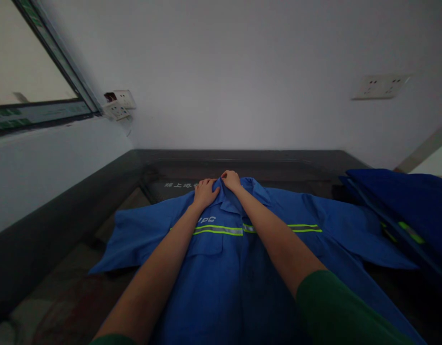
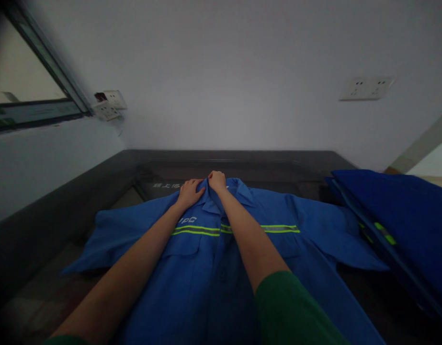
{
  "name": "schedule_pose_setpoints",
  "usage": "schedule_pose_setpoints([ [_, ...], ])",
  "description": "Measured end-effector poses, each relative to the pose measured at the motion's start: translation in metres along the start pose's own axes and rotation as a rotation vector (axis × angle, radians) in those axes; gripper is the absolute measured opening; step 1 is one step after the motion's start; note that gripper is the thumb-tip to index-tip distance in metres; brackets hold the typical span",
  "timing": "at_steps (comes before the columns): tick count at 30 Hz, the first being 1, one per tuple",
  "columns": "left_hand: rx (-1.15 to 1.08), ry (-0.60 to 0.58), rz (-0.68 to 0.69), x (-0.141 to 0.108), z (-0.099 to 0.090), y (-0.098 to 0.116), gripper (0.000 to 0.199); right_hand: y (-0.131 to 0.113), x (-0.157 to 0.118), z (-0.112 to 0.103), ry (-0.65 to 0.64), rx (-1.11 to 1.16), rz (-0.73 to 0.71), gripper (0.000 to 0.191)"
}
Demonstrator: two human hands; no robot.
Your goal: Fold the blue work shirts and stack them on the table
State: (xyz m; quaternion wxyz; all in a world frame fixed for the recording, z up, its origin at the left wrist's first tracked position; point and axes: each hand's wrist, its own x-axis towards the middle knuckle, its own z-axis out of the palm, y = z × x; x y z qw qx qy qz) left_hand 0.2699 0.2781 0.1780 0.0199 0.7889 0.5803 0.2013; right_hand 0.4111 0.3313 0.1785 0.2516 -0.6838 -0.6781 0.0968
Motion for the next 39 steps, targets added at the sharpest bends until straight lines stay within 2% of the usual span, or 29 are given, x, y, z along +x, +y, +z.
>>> schedule_pose_setpoints([
  [8, 0.073, -0.041, 0.155, -0.003, 0.003, 0.008, 0.050, -0.010, 0.000, 0.003, 0.015, -0.034, 0.049, 0.025],
  [10, 0.079, -0.040, 0.191, -0.002, 0.004, 0.012, 0.049, -0.012, 0.002, -0.002, -0.006, -0.032, 0.039, 0.026],
  [14, 0.029, -0.100, 0.178, 0.000, 0.010, 0.014, 0.049, 0.005, 0.008, -0.035, -0.057, -0.030, -0.012, 0.024],
  [17, -0.003, -0.124, 0.164, 0.001, 0.013, 0.013, 0.050, 0.035, 0.004, -0.067, -0.065, -0.081, 0.017, 0.023],
  [20, -0.010, -0.126, 0.162, 0.002, 0.015, 0.010, 0.051, 0.063, -0.007, -0.086, -0.103, -0.148, 0.075, 0.033],
  [24, 0.005, -0.126, 0.165, 0.001, 0.016, 0.008, 0.051, 0.079, -0.023, -0.086, -0.069, -0.191, 0.157, 0.031],
  [28, 0.024, -0.124, 0.182, 0.002, 0.018, 0.006, 0.051, 0.075, -0.029, -0.075, 0.019, -0.193, 0.237, 0.025],
  [32, 0.012, -0.123, 0.189, 0.003, 0.020, 0.005, 0.050, 0.073, -0.025, -0.071, 0.042, -0.150, 0.291, 0.028],
  [36, -0.052, -0.096, 0.158, 0.005, 0.013, 0.004, 0.050, 0.080, -0.021, -0.085, 0.003, -0.062, 0.242, 0.035],
  [39, -0.125, 0.049, 0.183, 0.012, 0.003, 0.013, 0.045, 0.088, -0.031, -0.101, 0.033, -0.023, 0.172, 0.034],
])
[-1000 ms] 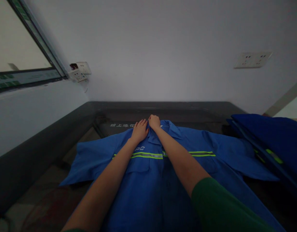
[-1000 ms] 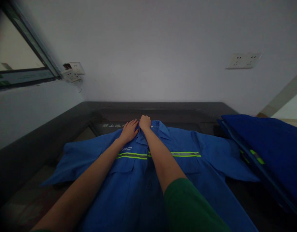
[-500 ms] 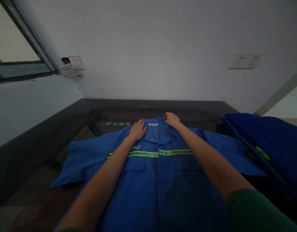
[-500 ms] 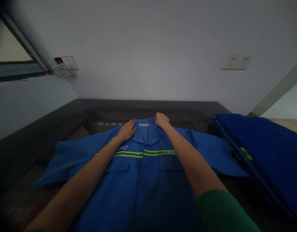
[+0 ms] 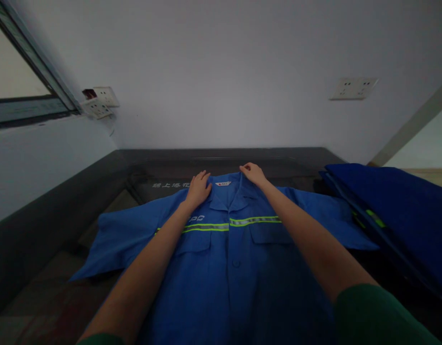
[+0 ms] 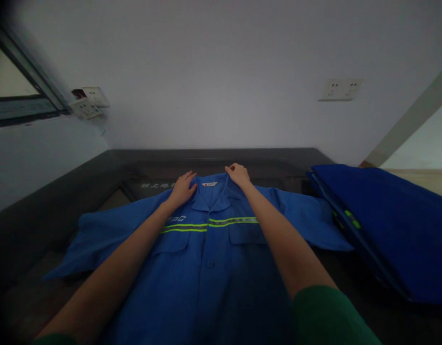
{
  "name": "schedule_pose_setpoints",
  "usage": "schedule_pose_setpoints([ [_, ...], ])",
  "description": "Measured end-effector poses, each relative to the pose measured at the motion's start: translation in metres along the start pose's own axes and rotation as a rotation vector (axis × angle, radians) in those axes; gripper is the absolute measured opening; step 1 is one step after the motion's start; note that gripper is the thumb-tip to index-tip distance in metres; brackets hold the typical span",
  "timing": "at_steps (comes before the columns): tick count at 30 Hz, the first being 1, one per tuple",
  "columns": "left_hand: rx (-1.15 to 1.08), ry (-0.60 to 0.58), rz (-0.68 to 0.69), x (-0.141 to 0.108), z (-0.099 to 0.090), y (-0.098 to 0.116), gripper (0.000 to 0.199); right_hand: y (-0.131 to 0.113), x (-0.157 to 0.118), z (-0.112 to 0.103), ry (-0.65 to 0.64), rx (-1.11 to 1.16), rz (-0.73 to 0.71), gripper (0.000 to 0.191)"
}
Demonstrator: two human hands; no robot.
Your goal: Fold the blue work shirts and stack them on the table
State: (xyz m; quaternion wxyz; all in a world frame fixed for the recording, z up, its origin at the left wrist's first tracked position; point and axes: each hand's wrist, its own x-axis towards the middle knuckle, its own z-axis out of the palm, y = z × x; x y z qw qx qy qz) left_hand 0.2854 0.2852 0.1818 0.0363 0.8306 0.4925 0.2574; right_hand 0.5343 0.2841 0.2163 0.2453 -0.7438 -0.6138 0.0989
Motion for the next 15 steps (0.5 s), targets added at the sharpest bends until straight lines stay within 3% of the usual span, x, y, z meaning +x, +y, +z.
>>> schedule_pose_setpoints([
  [2, -0.054, 0.027, 0.094, 0.010, 0.000, 0.012, 0.037, 0.007, -0.013, -0.006, 0.035, 0.010, -0.067, 0.028],
  [6, -0.081, -0.141, 0.236, 0.035, 0.024, 0.043, 0.035, 0.018, -0.052, -0.004, 0.055, -0.015, -0.206, 0.022],
  [11, -0.069, -0.160, 0.220, 0.052, 0.063, 0.067, 0.043, 0.024, -0.098, 0.013, 0.029, -0.094, -0.312, 0.039],
  [15, -0.067, -0.148, 0.213, 0.051, 0.072, 0.067, 0.044, 0.023, -0.111, 0.014, 0.031, -0.170, -0.400, 0.042],
])
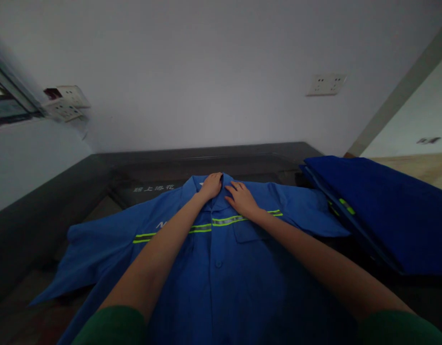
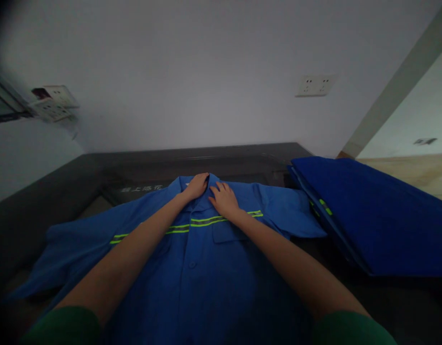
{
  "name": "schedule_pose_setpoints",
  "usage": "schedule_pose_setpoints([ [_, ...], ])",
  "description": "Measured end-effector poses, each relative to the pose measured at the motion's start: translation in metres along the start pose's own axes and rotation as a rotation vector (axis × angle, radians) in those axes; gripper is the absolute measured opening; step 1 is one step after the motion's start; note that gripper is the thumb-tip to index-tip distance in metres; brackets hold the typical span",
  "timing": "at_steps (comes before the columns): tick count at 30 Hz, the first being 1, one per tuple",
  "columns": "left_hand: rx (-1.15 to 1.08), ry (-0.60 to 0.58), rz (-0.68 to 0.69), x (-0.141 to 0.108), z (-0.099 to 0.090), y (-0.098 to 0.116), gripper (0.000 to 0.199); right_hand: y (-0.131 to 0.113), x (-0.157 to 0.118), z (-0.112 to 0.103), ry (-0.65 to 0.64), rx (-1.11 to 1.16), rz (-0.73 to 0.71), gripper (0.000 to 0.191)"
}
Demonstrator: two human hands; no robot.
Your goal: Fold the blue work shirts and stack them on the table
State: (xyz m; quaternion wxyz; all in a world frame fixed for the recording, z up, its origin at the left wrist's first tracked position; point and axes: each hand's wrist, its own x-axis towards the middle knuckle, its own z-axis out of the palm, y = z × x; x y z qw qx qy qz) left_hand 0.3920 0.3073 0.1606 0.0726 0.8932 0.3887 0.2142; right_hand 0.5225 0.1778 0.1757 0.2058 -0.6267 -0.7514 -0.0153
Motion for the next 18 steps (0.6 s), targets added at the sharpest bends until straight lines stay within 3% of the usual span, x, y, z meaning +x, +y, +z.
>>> schedule_pose_setpoints([
  [11, -0.162, -0.047, -0.046, 0.003, -0.006, -0.009, 0.041, -0.017, 0.014, -0.016, -0.140, -0.008, -0.474, 0.021],
  [18, -0.219, -0.139, -0.091, 0.011, -0.017, -0.011, 0.038, -0.018, 0.029, -0.019, -0.201, 0.128, -0.509, 0.006],
])
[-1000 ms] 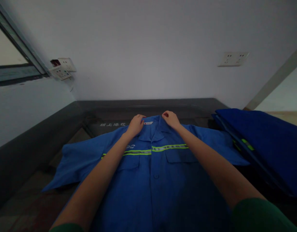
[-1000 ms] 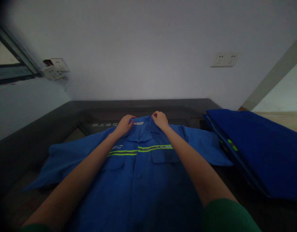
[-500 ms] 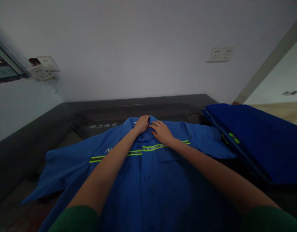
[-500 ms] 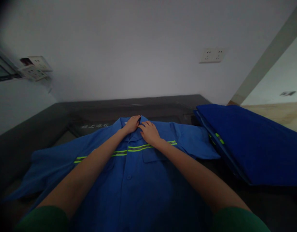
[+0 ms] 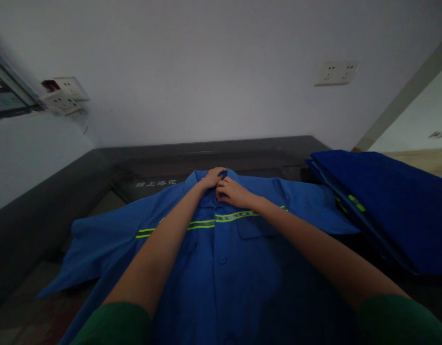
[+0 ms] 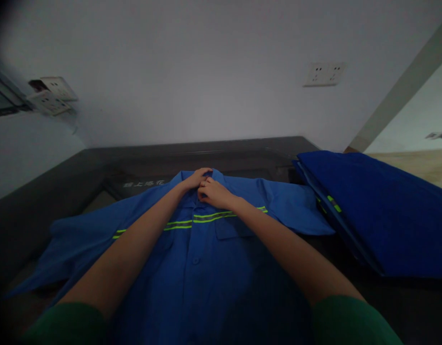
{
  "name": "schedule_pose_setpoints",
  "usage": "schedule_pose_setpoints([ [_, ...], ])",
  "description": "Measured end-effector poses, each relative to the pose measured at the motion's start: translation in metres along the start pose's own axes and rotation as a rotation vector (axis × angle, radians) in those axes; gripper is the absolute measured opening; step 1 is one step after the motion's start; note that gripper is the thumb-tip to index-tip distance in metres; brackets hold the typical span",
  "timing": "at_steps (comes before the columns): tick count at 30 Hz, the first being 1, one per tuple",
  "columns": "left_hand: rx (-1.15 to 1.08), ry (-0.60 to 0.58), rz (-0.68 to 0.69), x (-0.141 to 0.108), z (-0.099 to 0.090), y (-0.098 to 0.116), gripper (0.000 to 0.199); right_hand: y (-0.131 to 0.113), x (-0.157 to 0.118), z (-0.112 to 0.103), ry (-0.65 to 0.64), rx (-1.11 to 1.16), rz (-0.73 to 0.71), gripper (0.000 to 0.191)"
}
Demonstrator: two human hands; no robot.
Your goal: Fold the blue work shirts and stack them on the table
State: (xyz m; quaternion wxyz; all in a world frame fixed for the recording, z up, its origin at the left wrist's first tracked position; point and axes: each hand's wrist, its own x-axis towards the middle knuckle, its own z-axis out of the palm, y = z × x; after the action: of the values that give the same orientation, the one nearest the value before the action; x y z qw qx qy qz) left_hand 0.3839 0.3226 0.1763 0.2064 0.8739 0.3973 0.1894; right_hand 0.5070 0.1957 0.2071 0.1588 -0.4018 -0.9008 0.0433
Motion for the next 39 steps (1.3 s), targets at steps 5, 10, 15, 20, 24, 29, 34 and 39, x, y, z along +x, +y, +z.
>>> schedule_pose_setpoints([
  [5, 0.016, -0.006, -0.174, 0.009, 0.006, 0.006, 0.037, 0.000, 0.002, 0.002, 0.050, 0.109, 0.119, 0.005],
  [10, 0.025, 0.066, -0.308, 0.015, 0.016, 0.015, 0.039, -0.020, -0.004, 0.019, 0.057, -0.074, 0.261, 0.013],
  [15, 0.010, 0.174, -0.300, -0.001, -0.010, 0.019, 0.030, -0.031, -0.010, 0.019, 0.072, -0.118, 0.282, 0.020],
  [20, 0.077, 0.120, 0.082, -0.072, -0.043, 0.009, 0.027, -0.031, -0.017, 0.006, 0.141, 0.018, 0.177, 0.020],
  [24, 0.156, 0.002, 0.204, -0.133, -0.044, -0.002, 0.030, -0.033, -0.015, 0.006, 0.041, 0.059, 0.064, 0.016],
  [29, 0.197, 0.012, 0.168, -0.152, -0.027, -0.007, 0.037, -0.029, -0.009, 0.008, 0.006, 0.092, 0.077, 0.010],
  [34, 0.220, 0.079, 0.149, -0.144, -0.018, -0.006, 0.038, -0.033, -0.006, 0.009, 0.075, 0.070, 0.114, 0.010],
  [39, 0.206, 0.098, 0.155, -0.142, -0.016, -0.009, 0.038, -0.042, -0.006, 0.025, 0.050, -0.012, 0.179, 0.012],
])
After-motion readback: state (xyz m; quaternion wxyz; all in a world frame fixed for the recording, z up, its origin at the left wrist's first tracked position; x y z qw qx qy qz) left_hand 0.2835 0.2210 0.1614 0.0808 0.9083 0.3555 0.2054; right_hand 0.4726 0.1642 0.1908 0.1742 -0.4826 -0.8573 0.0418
